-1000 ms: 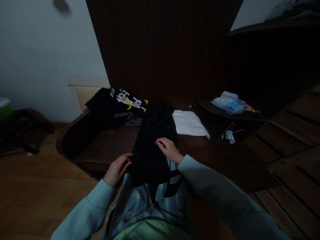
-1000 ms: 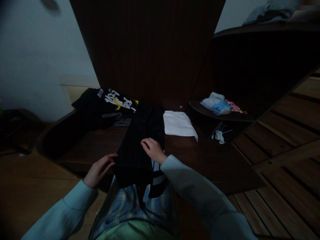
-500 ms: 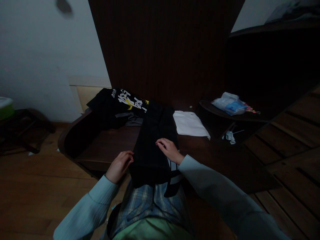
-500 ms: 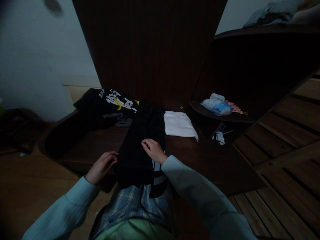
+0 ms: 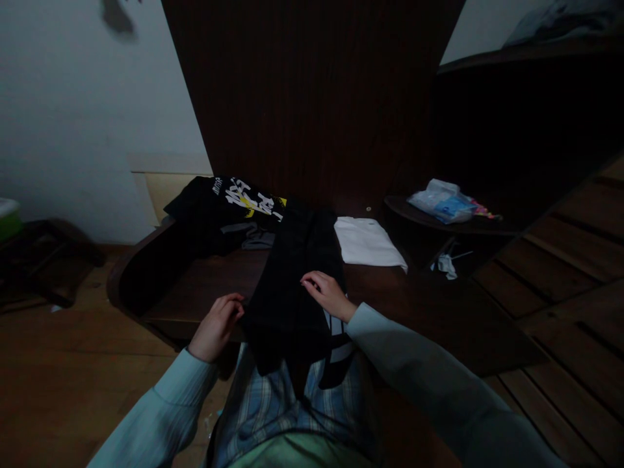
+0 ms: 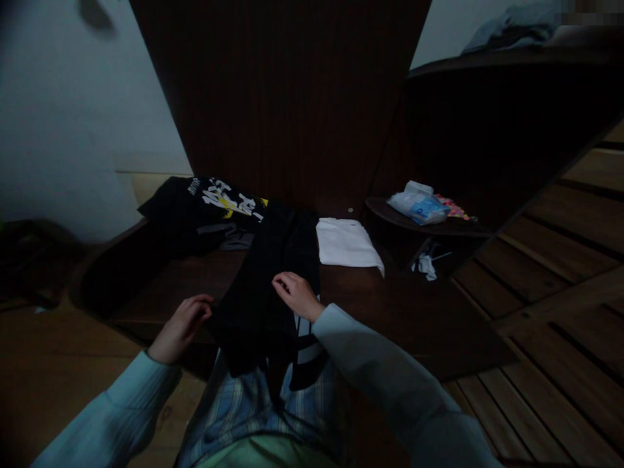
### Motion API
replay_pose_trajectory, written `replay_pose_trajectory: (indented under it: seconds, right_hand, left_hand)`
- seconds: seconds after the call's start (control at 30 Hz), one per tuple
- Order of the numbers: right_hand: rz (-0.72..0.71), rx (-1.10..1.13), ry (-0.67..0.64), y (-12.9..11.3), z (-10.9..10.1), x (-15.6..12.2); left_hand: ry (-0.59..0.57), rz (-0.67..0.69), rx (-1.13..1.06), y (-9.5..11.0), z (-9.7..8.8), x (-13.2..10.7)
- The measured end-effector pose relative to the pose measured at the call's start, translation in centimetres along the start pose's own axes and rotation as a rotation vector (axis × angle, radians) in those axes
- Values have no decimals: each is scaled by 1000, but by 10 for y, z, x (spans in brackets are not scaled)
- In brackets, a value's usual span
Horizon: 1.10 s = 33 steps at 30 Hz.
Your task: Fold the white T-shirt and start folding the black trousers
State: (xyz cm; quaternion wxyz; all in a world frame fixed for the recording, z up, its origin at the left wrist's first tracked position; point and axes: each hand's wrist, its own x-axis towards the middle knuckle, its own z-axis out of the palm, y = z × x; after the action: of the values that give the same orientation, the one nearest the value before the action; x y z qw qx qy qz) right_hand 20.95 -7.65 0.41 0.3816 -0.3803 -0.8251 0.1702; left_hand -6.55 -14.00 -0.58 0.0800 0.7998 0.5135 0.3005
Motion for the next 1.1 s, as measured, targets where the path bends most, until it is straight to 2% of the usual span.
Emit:
replay_pose_trajectory:
  seconds: [0.1, 0.17, 0.27, 0.37, 0.47, 0.57, 0.63, 0.83, 0.93, 1.1]
  right_hand:
    - [3, 9, -2, 0, 0, 1]
    - [4, 11, 1, 0, 0, 1]
    - [10, 3, 3, 0, 0, 1]
    - [16, -19, -8, 0, 0, 1]
    - [28, -31, -21, 1, 0, 0]
    - [29, -31, -14, 1, 0, 0]
    - [25, -23, -11, 0, 0, 0]
    - [4, 20, 3, -2, 0, 1]
    - [32, 115, 105, -1, -1, -1]
    - [335, 422, 490, 14, -9, 4]
  left_hand:
    - [-25, -12, 18, -2, -4, 1]
    - [-7, -12, 1, 5, -5, 3]
    - [-4, 25, -39, 30, -2, 10]
    - [-86, 108, -70, 59, 9, 17]
    - [-171, 204, -81, 77, 23, 24]
    - [-239, 297, -32, 82, 34, 32]
    - [-237, 318, 29, 79, 36, 37]
    - [-174, 246, 122, 73, 31, 42]
    - [-199, 252, 23, 74, 33, 40]
    - [-298, 296, -65, 76, 44, 39]
